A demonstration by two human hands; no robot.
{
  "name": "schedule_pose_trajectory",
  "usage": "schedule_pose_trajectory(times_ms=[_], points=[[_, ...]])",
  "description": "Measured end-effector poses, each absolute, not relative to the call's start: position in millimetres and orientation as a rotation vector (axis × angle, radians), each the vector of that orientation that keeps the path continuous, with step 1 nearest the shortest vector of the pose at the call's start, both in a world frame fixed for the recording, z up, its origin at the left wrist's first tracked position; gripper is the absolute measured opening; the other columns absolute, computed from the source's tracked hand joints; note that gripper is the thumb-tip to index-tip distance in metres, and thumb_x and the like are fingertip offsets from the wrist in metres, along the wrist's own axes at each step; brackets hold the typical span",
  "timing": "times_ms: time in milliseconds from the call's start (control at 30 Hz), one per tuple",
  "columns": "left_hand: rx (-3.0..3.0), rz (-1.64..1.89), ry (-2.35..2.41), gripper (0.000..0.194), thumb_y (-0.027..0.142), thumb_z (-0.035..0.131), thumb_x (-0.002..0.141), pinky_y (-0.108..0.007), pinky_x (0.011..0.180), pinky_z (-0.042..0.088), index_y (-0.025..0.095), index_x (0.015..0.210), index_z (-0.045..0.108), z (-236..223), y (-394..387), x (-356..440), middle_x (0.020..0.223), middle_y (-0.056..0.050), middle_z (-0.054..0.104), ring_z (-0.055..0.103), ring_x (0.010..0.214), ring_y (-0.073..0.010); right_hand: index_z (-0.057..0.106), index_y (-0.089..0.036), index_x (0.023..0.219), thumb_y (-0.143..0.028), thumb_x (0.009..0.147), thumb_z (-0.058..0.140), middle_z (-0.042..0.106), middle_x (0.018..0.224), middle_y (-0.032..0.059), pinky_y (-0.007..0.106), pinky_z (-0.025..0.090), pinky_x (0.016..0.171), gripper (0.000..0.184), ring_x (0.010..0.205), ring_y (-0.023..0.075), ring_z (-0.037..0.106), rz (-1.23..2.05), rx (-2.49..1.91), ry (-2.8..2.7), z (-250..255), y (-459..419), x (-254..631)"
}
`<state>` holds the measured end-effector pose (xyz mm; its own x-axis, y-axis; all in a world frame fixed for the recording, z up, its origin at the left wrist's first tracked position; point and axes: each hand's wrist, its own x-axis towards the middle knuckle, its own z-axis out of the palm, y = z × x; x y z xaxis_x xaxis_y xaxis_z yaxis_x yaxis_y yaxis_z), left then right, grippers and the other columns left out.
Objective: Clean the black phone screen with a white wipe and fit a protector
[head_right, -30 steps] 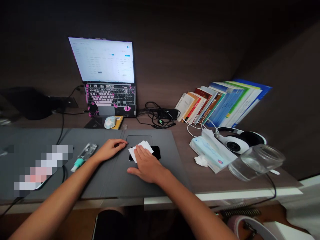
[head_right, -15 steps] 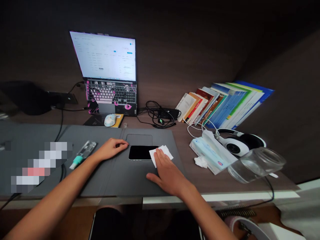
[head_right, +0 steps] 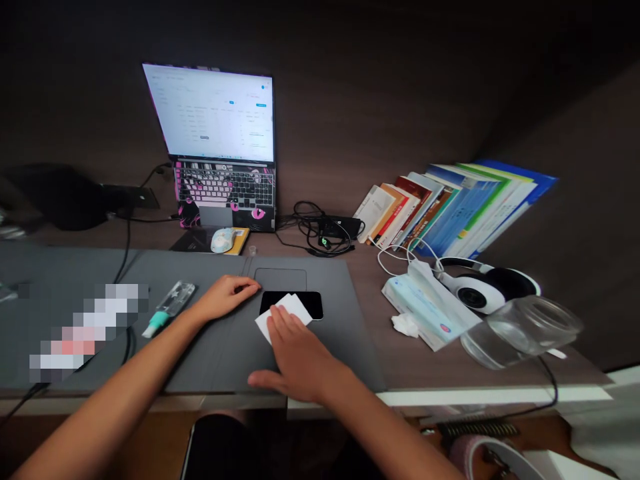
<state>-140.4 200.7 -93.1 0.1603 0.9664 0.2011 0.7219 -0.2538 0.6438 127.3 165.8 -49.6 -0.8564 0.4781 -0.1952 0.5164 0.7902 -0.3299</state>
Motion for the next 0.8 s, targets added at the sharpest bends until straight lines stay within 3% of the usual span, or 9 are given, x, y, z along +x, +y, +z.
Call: schedule_pose_trajectory(times_ms=[100,333,800], points=[[2.031,0.874,1.625,0.041,0.048,0.046,0.099,-0.028,0.077,0.047,0.021,0.097,0.076,-92,201,-144,0.096,-0.003,0.078,0.069,0.082,-0.0206,0.020,0.003,0.160,-0.083,0.090,0.039,0.005,0.167,0.0247,0.049,0.012,0.129,0.112,0.157,0.0349,0.003,-0.620,0.758,2.911,-55,173,105],[2.031,0.907,1.656,0.041,0.048,0.046,0.098,-0.029,0.076,0.047,0.019,0.089,0.074,-91,198,-148,0.087,-0.003,0.077,0.068,0.081,-0.0212,0.021,0.004,0.159,-0.077,0.095,0.037,0.007,0.167,0.0251,0.046,0.011,0.130,0.105,0.157,0.0332,0.005,-0.610,0.776,2.921,-59,195,83],[2.045,0.837,1.688,0.038,0.046,0.046,0.097,-0.028,0.069,0.043,0.020,0.089,0.073,-91,198,-149,0.084,-0.002,0.075,0.064,0.073,-0.0193,0.021,-0.001,0.161,-0.075,0.098,0.029,0.012,0.166,0.0240,0.053,0.019,0.127,0.097,0.157,0.0337,0.011,-0.470,1.001,2.925,-63,217,170]])
